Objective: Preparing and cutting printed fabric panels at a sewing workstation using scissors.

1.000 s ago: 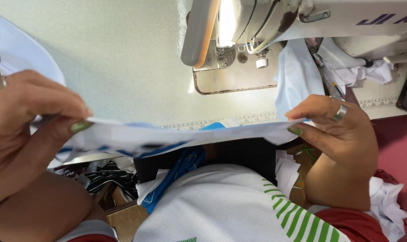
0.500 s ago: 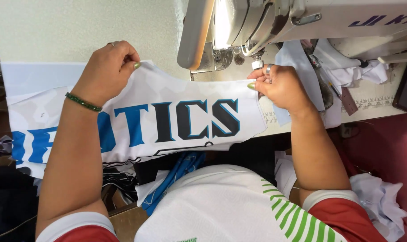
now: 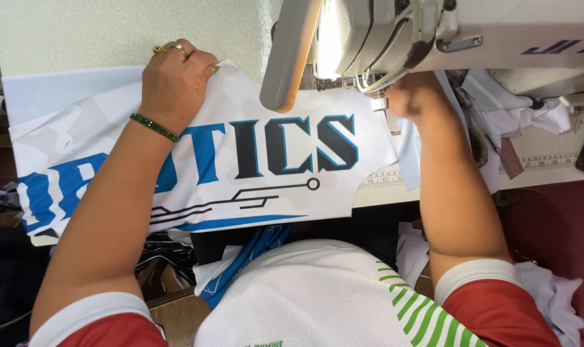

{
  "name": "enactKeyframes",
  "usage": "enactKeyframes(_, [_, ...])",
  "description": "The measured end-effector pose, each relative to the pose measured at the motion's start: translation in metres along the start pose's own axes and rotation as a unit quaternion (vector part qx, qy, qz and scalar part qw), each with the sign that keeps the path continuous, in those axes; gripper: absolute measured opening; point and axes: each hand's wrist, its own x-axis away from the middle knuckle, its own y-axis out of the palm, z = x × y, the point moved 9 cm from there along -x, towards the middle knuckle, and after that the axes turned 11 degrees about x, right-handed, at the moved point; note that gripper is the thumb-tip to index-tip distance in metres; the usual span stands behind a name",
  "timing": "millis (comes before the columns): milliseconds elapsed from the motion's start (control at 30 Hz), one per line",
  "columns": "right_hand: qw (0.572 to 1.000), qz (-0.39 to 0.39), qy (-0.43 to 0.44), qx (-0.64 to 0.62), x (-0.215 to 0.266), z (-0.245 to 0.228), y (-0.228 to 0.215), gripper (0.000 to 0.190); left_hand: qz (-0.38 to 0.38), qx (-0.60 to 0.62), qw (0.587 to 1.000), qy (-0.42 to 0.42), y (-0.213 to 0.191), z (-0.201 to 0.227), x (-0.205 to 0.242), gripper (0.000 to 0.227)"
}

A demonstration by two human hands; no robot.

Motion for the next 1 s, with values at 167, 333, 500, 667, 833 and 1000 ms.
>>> enactKeyframes(167, [0.804, -0.338, 0.218, -0.437, -0.009, 0.065, 0.122, 0.032, 0.016, 0.024, 0.999, 0.025, 0.007, -0.012, -0.014, 0.010])
enactKeyframes(333, [0.355, -0.512, 0.360, -0.694, -0.034, 0.119, 0.189, 0.021, -0.011, 0.088, 0.996, -0.024, 0.013, -0.021, -0.025, 0.007])
enactKeyframes(500, [0.139, -0.337, 0.324, -0.873, -0.170, 0.162, 0.157, 0.014, -0.031, 0.146, 0.986, -0.079, 0.020, -0.035, -0.025, 0.007])
enactKeyframes(667, [0.183, -0.226, 0.369, -0.883, -0.259, 0.083, 0.155, 0.033, -0.063, 0.187, 0.974, -0.112, 0.018, -0.041, -0.035, 0.019])
enactKeyframes(833, [0.176, -0.243, 0.235, -0.925, -0.269, 0.080, 0.153, 0.053, -0.258, 0.149, 0.929, -0.219, -0.028, -0.079, -0.002, 0.033])
enactKeyframes(1000, [0.176, -0.255, 0.225, -0.924, -0.268, 0.082, 0.153, 0.051, -0.340, 0.053, 0.846, -0.407, -0.122, -0.162, 0.105, 0.032])
